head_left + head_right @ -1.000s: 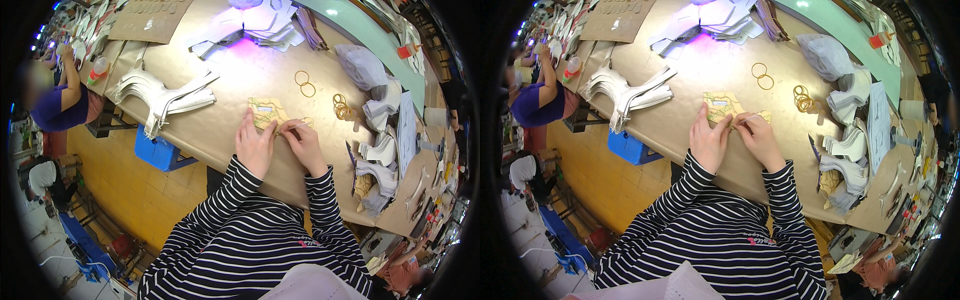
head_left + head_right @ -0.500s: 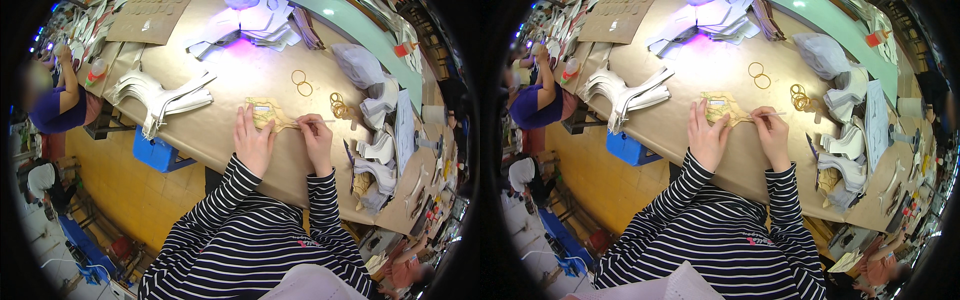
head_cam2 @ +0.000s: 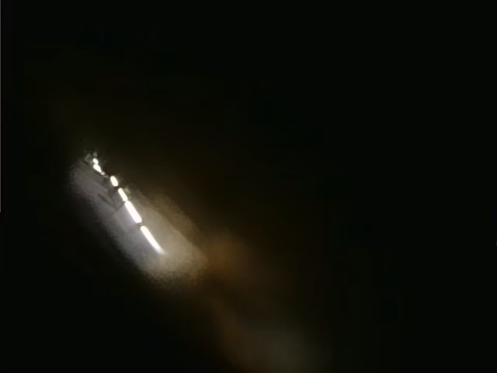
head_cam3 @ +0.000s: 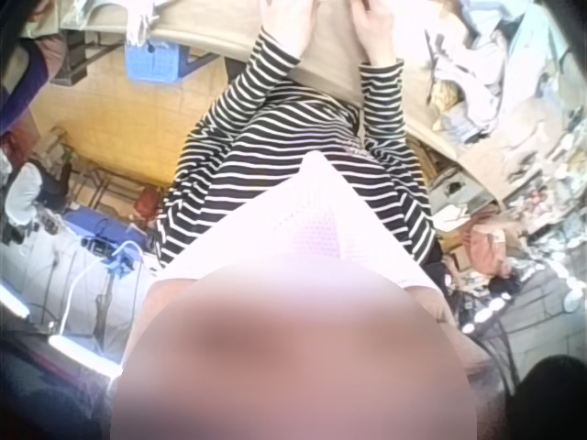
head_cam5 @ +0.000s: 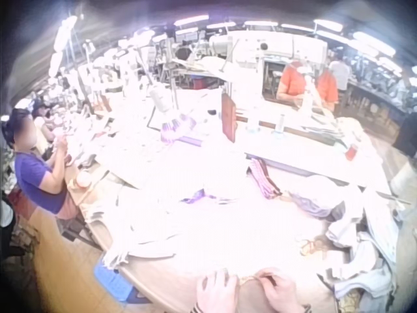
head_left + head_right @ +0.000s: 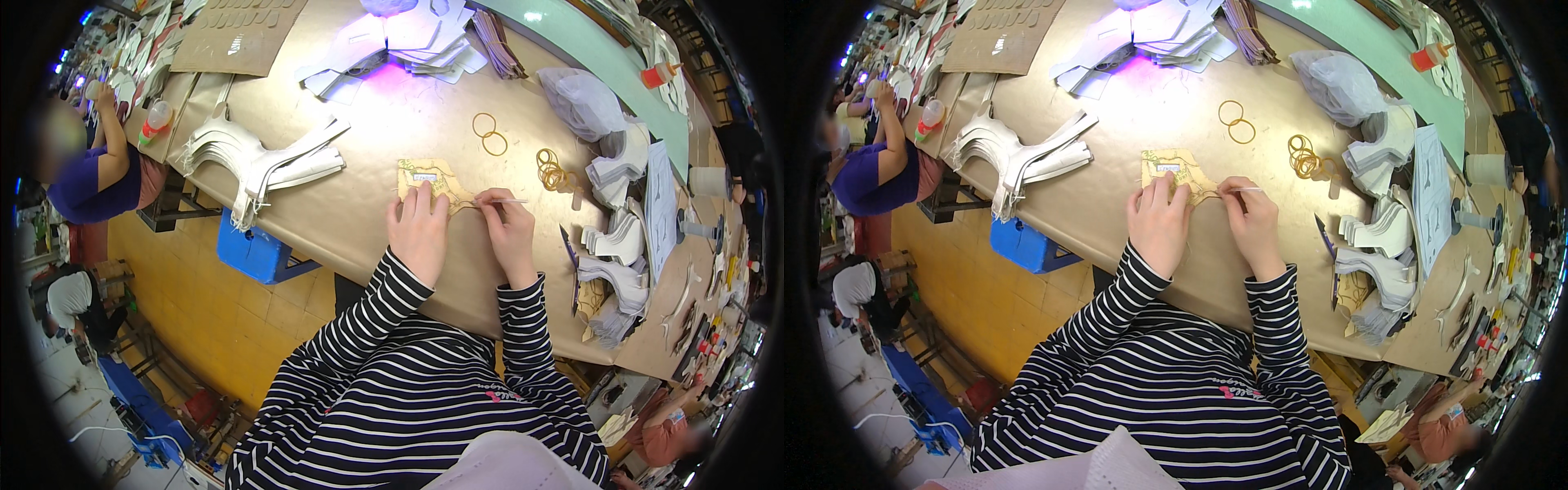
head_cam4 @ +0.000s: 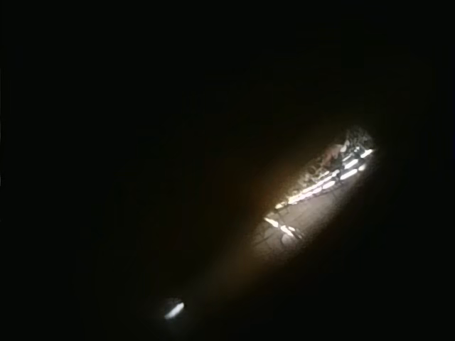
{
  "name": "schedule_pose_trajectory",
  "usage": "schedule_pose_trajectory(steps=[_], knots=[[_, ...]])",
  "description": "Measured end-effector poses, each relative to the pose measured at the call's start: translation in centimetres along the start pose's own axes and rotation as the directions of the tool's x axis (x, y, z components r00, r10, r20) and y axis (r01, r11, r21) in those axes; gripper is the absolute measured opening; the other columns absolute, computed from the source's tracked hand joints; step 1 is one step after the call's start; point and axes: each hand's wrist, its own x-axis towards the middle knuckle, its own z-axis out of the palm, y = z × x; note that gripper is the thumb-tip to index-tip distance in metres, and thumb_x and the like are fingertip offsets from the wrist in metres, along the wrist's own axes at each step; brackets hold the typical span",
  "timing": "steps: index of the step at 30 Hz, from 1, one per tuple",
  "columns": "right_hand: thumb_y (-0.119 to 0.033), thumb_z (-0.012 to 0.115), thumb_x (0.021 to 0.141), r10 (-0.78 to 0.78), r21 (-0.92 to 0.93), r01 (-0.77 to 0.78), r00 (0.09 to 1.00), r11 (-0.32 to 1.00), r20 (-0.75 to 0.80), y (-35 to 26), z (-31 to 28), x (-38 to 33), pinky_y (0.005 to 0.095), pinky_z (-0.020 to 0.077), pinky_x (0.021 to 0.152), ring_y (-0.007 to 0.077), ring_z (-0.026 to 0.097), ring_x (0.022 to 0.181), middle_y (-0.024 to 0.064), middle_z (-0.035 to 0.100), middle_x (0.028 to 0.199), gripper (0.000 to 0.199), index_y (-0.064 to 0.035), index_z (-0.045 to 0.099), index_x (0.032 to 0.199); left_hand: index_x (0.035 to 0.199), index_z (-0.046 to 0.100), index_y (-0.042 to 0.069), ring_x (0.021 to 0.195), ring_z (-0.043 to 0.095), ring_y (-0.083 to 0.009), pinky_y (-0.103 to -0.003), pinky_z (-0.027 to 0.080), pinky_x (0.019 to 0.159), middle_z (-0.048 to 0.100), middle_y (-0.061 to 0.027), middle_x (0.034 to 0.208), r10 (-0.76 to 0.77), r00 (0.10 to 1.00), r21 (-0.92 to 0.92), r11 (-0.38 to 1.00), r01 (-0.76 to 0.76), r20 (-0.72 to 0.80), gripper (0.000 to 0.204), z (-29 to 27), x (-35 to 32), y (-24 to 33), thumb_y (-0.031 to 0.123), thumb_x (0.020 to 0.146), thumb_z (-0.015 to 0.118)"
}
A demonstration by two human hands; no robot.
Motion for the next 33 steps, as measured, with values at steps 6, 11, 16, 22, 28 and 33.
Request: schedule_pose_trajectory(steps=[6,11,16,22,28,33], knots=[[0.006,0.060,0.093,-0.017,0.012,0.019,0.993,1.000,-0.118,0.6,-0.8,-0.7,0.0280,0.0556,0.077,0.0173,0.070,0.085,0.0101,0.070,0.092,0.007,0.0041,0.064,0.099,0.121,0.065,0.015,0.118,0.055,-0.0289,-0.044,0.041,0.100,0.058,-0.0148,0.132,0.002,1.000,-0.025,1.000,-0.002,0.018,0.035,0.2,-0.3,0.2,0.013,0.086,0.065],[0.006,0.060,0.094,0.052,0.155,-0.026,0.985,0.987,-0.165,1.0,-1.1,-0.9,0.0270,0.0552,0.075,0.0158,0.070,0.083,0.0094,0.070,0.092,0.006,0.0045,0.065,0.098,0.133,0.062,0.031,0.118,0.054,-0.0348,-0.045,0.041,0.100,0.056,-0.0194,0.132,0.083,0.996,0.052,0.995,-0.084,0.028,0.055,0.3,-0.3,0.3,0.007,0.084,0.058],[0.007,0.060,0.093,0.116,0.215,-0.077,0.977,0.974,-0.176,0.8,-1.4,-0.8,0.0260,0.0549,0.076,0.0141,0.070,0.086,0.0089,0.071,0.093,0.008,0.0043,0.066,0.098,0.135,0.062,0.033,0.118,0.053,-0.0366,-0.046,0.040,0.101,0.056,-0.0210,0.132,0.091,0.995,0.078,0.993,-0.094,0.042,0.059,0.3,-0.4,0.3,0.006,0.083,0.057],[0.006,0.059,0.095,0.010,-0.011,-0.011,0.997,1.000,-0.070,0.4,-1.4,-1.0,0.0266,0.0548,0.084,0.0155,0.068,0.094,0.0111,0.071,0.105,0.009,0.0046,0.064,0.102,0.135,0.062,0.033,0.118,0.053,-0.0366,-0.047,0.039,0.103,0.055,-0.0210,0.132,0.087,0.995,0.065,0.994,-0.089,0.041,0.058,0.2,-0.3,0.3,0.006,0.084,0.057],[0.007,0.061,0.092,0.014,0.066,-0.003,0.986,0.998,-0.164,0.9,-1.6,-1.6,0.0268,0.0554,0.077,0.0168,0.070,0.085,0.0104,0.071,0.091,0.009,0.0036,0.066,0.098,0.135,0.062,0.033,0.117,0.054,-0.0358,-0.047,0.039,0.104,0.056,-0.0207,0.131,0.087,0.995,0.060,0.994,-0.089,0.041,0.058,0.1,-0.2,0.2,0.006,0.084,0.057],[0.007,0.060,0.093,0.047,0.163,-0.010,0.974,0.987,-0.221,1.3,-1.4,-1.6,0.0260,0.0548,0.078,0.0166,0.069,0.085,0.0100,0.071,0.092,0.009,0.0032,0.065,0.100,0.134,0.062,0.033,0.118,0.054,-0.0353,-0.047,0.039,0.104,0.056,-0.0209,0.131,0.086,0.995,0.057,0.994,-0.088,0.042,0.058,0.1,-0.3,0.3,0.006,0.084,0.057]])
